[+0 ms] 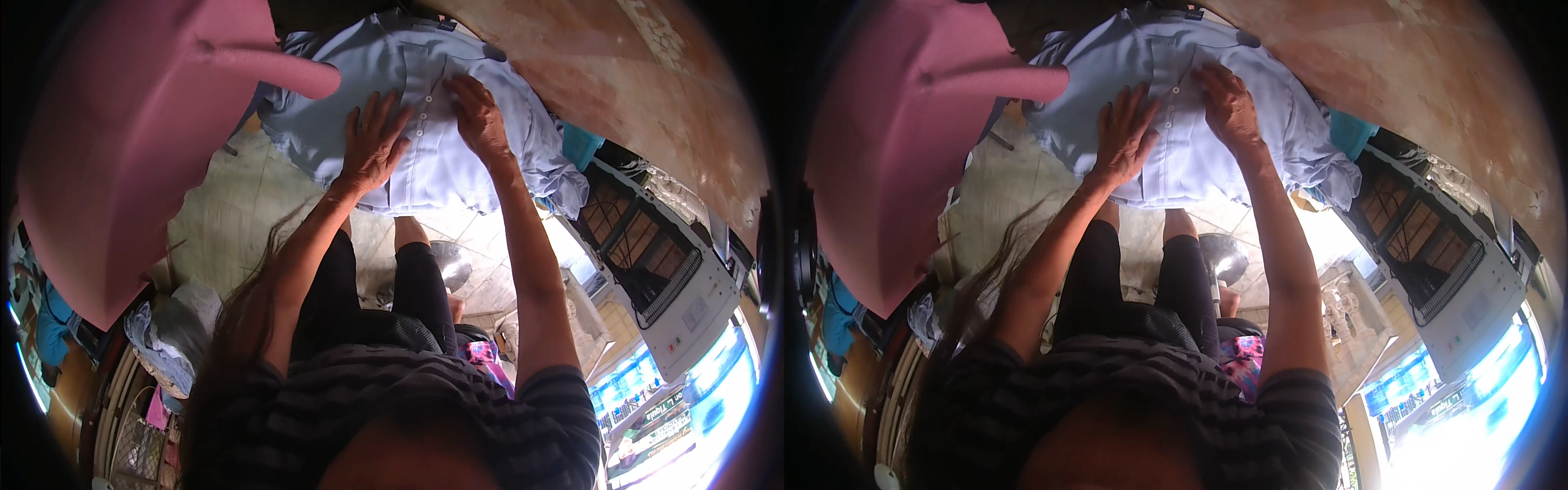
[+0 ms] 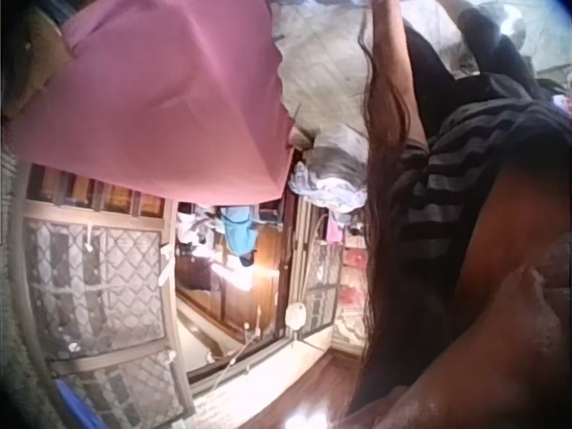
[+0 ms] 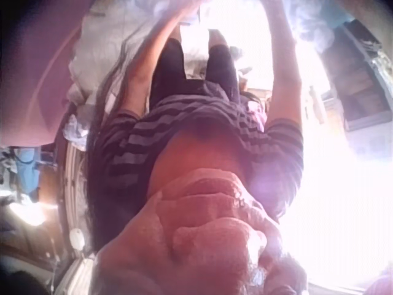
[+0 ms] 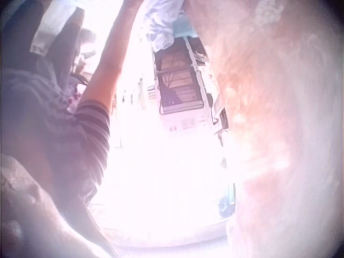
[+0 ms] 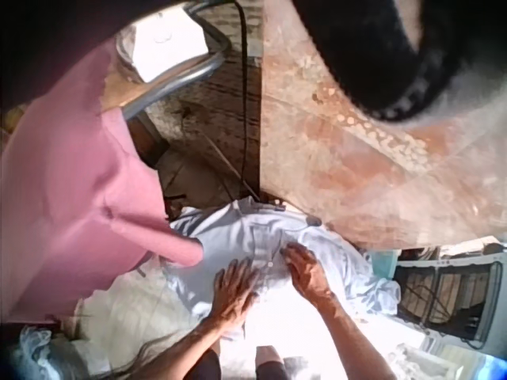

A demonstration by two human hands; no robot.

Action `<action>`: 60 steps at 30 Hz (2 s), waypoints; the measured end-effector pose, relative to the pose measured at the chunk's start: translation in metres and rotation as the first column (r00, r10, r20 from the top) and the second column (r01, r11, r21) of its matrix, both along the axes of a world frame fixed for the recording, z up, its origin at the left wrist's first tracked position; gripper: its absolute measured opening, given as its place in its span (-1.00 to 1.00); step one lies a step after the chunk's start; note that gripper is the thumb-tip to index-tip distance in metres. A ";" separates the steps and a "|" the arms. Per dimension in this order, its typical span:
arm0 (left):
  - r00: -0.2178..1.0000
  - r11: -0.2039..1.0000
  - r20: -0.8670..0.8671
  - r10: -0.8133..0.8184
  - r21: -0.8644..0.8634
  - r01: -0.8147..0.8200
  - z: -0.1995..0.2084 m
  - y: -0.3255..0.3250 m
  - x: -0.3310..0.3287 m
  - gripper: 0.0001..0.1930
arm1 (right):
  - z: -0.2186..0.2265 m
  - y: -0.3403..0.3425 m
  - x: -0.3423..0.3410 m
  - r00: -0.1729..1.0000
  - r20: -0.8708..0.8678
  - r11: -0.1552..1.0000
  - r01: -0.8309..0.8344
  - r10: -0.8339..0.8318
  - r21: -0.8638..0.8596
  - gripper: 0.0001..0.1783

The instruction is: The person irons a blue shirt on a pink ironing board using an iron, then picks up the shirt, shakes it, and begins to fold it on the board.

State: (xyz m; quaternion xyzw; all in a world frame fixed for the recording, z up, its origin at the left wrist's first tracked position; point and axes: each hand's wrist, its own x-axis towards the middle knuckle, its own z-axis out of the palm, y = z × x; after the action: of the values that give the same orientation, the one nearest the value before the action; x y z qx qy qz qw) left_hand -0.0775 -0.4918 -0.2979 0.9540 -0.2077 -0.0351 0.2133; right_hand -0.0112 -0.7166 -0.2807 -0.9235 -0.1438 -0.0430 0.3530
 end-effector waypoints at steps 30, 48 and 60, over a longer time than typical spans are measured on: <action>0.965 0.968 -0.116 -0.234 -0.123 0.220 0.022 0.018 -0.103 -0.83 | -0.031 0.001 -0.202 0.952 -0.298 0.986 0.022 -0.071 -0.168 -0.64; 0.746 0.683 -0.543 0.385 -0.376 -0.627 0.006 0.025 -0.136 -0.78 | 0.013 0.022 -0.058 0.998 -0.039 0.971 0.064 -0.057 0.231 -0.81; -0.022 -0.511 -0.979 0.203 -0.086 -0.855 -0.037 0.058 -0.139 -0.69 | -0.025 0.048 0.074 0.963 -0.268 0.999 -0.003 -0.010 -0.048 -0.73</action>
State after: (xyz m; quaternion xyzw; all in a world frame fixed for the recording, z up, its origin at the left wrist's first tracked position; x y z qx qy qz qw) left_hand -0.2167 -0.4333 -0.3352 0.3893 0.5824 -0.0283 0.7131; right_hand 0.0630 -0.6688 -0.3058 -0.9293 -0.0938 0.0853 0.3469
